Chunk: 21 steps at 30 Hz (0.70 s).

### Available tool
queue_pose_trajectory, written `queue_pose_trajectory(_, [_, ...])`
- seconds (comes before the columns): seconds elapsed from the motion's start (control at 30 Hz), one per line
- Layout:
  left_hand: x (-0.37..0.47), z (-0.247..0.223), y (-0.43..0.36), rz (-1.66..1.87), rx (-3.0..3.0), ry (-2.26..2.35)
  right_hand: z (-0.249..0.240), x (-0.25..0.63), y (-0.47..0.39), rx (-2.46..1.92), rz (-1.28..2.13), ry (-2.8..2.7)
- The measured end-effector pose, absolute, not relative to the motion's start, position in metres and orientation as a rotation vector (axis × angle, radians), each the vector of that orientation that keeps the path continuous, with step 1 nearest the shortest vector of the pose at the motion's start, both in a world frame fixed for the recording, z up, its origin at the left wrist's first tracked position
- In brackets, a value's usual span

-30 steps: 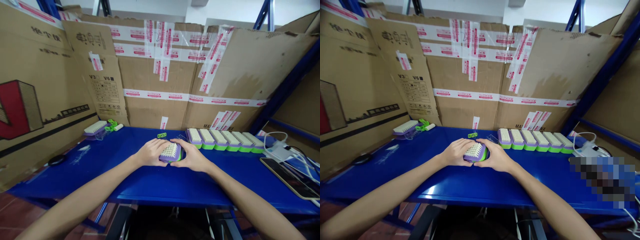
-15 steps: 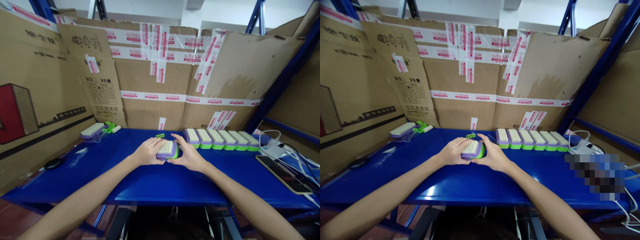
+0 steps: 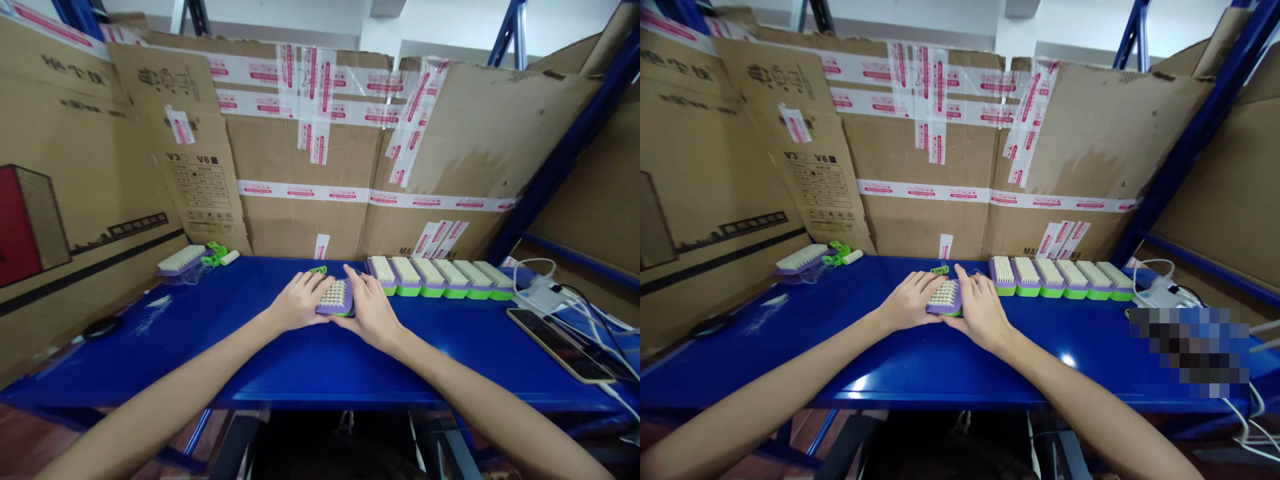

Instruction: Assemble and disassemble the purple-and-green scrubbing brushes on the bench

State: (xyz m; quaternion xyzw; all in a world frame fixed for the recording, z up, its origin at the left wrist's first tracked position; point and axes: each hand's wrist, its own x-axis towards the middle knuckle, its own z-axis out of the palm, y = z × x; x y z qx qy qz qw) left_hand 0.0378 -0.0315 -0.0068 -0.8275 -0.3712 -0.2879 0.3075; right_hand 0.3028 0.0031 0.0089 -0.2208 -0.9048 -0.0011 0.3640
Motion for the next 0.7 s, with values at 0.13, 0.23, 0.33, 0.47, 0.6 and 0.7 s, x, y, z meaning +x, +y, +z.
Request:
queue_pose_trajectory(0.13, [0.037, 0.001, -0.037, -0.855, -2.256, -0.820, 0.024, 0.315, 0.009, -0.440, 0.412, -2.384])
queue_pose_trajectory(0.23, [0.038, 0.005, -0.039, -0.885, -2.291, -0.737, 0.030, 0.319, 0.013, -0.368, 0.652, -2.355])
queue_pose_trajectory(0.33, [0.039, 0.005, -0.038, -0.855, -2.280, -0.759, 0.026, 0.316, 0.012, -0.382, 0.597, -2.367])
queue_pose_trajectory(0.47, [0.042, 0.004, -0.036, -0.831, -2.187, -0.883, 0.013, 0.307, 0.004, -0.493, 0.230, -2.281])
queue_pose_trajectory(0.6, [0.044, 0.008, -0.041, -0.859, -2.157, -0.889, 0.014, 0.305, -0.003, -0.444, 0.138, -2.217])
queue_pose_trajectory(0.7, [0.045, 0.013, -0.046, -0.950, -2.173, -0.810, 0.028, 0.311, -0.005, -0.359, 0.395, -2.216])
